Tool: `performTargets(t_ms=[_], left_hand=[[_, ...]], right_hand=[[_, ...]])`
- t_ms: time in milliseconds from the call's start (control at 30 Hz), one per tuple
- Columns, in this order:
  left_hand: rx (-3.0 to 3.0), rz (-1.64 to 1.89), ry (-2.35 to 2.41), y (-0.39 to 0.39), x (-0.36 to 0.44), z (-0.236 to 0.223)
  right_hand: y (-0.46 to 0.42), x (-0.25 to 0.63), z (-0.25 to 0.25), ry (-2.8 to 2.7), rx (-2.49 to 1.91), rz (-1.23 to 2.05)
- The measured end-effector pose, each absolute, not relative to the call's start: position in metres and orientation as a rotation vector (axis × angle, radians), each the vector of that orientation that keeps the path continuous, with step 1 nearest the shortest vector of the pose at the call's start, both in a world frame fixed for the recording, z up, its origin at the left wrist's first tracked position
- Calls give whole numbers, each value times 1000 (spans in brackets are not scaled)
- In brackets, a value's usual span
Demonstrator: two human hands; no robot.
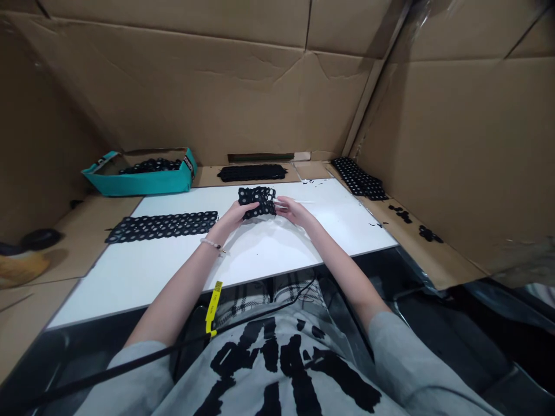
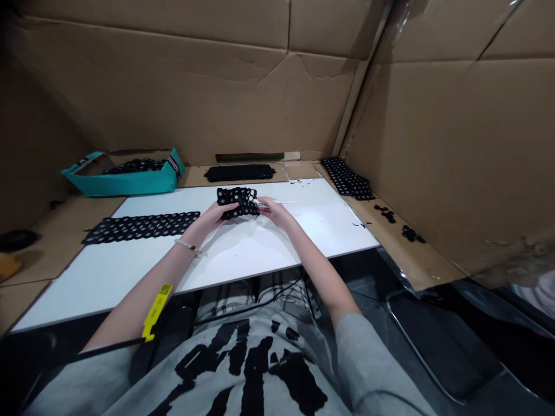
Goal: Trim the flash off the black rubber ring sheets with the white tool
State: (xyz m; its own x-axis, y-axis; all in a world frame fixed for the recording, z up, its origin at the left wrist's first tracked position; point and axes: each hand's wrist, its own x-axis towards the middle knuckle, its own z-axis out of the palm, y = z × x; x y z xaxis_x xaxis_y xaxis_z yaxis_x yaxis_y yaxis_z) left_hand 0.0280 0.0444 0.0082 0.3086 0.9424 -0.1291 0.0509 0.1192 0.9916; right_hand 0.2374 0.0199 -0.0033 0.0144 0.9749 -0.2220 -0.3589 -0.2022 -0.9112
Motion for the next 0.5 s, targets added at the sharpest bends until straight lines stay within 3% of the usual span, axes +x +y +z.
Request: performTargets(t_ms=[167, 500], left_hand=[[1291, 978, 1022, 44, 32, 10], [1223, 966, 1399, 58, 33, 36]], right_hand=[[18, 232, -5, -921, -1173, 1405], [36, 244, 2, -958, -1245, 1101]])
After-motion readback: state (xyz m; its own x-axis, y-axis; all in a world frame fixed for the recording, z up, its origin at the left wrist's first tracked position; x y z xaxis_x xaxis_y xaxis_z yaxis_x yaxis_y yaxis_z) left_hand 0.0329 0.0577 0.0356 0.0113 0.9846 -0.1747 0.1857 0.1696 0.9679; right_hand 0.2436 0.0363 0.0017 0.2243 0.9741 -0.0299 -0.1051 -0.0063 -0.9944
